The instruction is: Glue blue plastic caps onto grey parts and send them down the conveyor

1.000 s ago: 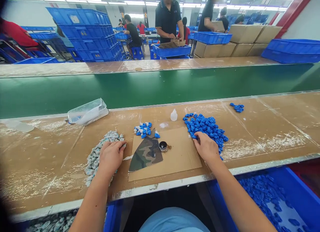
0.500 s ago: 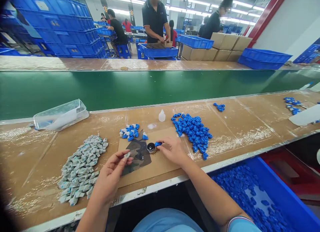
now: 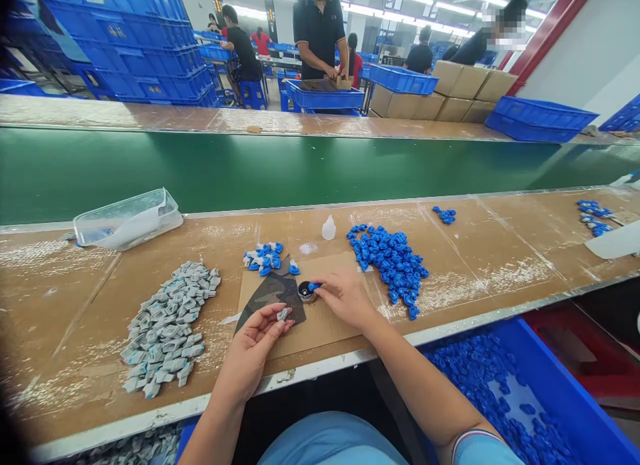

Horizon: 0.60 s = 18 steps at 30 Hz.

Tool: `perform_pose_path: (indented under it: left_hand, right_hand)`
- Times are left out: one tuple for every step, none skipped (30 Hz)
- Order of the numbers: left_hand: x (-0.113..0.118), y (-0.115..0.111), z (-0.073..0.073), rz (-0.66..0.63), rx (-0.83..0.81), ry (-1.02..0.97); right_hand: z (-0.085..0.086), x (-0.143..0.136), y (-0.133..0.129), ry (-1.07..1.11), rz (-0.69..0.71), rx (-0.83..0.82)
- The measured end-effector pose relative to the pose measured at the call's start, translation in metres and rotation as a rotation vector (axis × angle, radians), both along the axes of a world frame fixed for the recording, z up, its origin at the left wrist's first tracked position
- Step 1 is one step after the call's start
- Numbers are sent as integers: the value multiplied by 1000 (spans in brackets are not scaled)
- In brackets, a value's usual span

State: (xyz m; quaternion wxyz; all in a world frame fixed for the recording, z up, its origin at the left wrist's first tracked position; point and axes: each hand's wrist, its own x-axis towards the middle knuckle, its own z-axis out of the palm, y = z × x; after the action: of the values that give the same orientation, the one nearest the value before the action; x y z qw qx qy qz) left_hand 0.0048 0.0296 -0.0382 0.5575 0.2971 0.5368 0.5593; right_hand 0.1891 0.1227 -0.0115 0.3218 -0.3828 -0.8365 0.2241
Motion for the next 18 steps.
perform_pose_path:
  left_hand:
    - [1,0,0,-7,2,12]
    - [1,0,-1,-15,2,26]
    - [1,-1,-1,-23,3,39]
    - [2,-1,-1,-28,4,49]
    - [2,-1,-2,-32,6,54]
    - [2,-1,-2,-32,10,54]
    - [2,-1,-3,-30,14,51]
    - [3,-1,-3,-27,17,47]
    - [4,-1,-3,-25,21,44]
    - [4,-1,-4,-21,25,44]
    - [5,-1,-5,-16,30,45]
    - [6,-1,-5,-9,35,45]
    - [6,0,-6,-3,40,46]
    - [7,0,-6,4,45,45]
    - [7,0,-7,10,48,44]
    - [8,-1,-7,13,50,43]
    - [8,-1,-7,12,52,43]
    - [8,-1,-7,10,54,45]
  right_hand:
    - [0,0,0,5,-8,-1]
    - [0,0,-1,9,-16,-1]
    - [0,0,-1,11,-23,0]
    - [0,0,-1,12,-31,2]
    - [-1,0,0,13,-40,3]
    - [-2,0,0,15,-46,3]
    - [-3,0,0,19,-52,3]
    - [-4,1,1,26,-56,1]
    - [-5,1,1,35,-57,-6]
    - [-6,1,1,51,-60,-15]
    - [-6,1,1,71,-68,-29]
    - [-6,1,0,95,-81,-48]
    - [-6,1,-2,123,-98,-72]
    - [-5,0,-4,153,-112,-105]
    - [-3,0,-7,182,-116,-143]
    - [-2,-2,-11,205,-108,-184]
    - [0,-3,-16,220,-89,-222]
    - [1,-5,-20,226,-61,-249]
